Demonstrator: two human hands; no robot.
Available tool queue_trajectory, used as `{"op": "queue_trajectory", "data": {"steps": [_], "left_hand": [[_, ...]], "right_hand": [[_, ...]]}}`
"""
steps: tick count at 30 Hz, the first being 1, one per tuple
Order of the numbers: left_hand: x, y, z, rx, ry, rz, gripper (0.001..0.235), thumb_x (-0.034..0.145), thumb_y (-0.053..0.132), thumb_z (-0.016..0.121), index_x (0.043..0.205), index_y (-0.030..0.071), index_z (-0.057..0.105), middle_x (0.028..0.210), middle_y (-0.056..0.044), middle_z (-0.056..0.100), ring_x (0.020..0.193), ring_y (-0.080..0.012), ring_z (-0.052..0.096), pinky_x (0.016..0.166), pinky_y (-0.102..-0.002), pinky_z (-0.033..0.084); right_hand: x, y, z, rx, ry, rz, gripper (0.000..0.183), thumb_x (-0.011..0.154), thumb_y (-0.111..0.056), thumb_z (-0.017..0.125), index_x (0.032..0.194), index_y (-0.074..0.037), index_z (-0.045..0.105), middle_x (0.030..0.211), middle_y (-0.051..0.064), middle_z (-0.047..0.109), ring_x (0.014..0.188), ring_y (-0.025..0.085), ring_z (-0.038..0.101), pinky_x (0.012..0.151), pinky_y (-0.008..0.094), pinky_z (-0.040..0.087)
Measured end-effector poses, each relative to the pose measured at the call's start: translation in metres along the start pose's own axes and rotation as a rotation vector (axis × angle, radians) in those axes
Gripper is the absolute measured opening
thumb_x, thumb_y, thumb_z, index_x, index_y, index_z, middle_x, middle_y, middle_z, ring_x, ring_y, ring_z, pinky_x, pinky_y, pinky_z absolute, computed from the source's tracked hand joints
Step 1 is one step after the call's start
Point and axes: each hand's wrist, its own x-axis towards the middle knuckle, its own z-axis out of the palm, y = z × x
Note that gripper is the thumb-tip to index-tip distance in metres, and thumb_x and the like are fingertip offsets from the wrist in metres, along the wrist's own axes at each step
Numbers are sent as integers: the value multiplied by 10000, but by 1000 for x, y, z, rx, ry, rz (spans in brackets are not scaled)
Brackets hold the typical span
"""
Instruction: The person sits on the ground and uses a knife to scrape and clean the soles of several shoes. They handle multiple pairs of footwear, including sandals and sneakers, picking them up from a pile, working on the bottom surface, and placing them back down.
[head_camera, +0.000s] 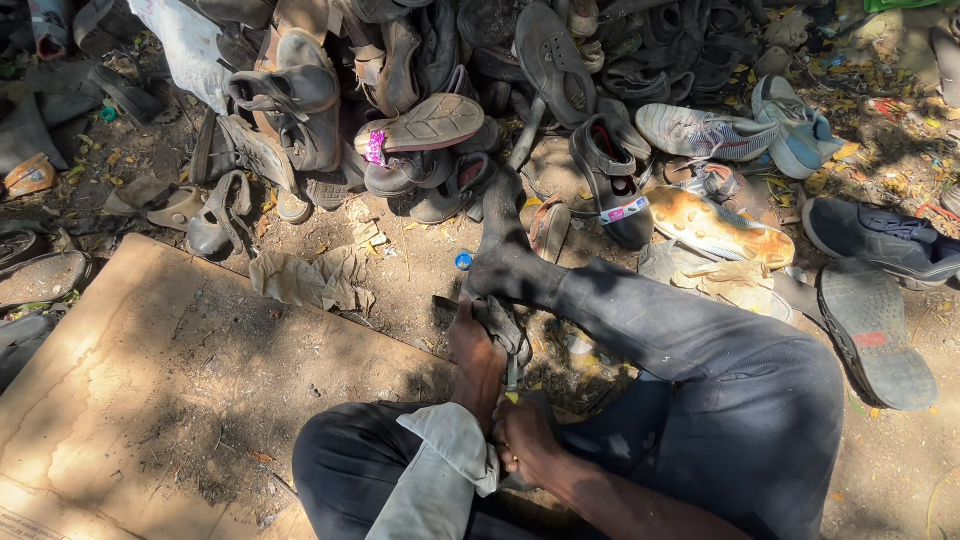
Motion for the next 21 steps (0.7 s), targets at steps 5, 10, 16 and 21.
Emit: {"op": "queue_trajectory", "data": {"steps": [5,10,16,21], "left_hand": [[-5,6,18,-227,-178,-66,249,1033,237,566,1010,18,682,876,-93,720,739,-227,695,714,-378,596],[-2,-5,12,-234,-11,-80,227,1026,173,585,1048,-32,680,953,-115,739,801,-237,721,773,-398,616],[11,-25,-4,-67,-18,-45,272,1003,218,669,1031,-50,701,922,-116,734,745,-231,680,716,-382,581],[-4,-6,-3,-107,-22,-16,304,978,268,657,1019,-28,712,886,-108,715,708,-226,665,694,-405,566]], "right_hand": [[14,-17,-4,-5,32,-228,196,1011,-149,489,865,-34,551,533,11,399,361,141,362,328,351,272],[30,2,-42,-237,45,-318,289,1011,-188,523,797,-7,596,497,59,432,318,174,357,315,375,275],[116,35,-48,-26,79,-284,245,1000,-168,530,793,-45,574,533,79,513,324,203,401,307,399,248],[84,44,-28,-71,96,-201,228,997,-147,518,804,-39,574,551,114,509,332,221,417,298,413,245]]}}
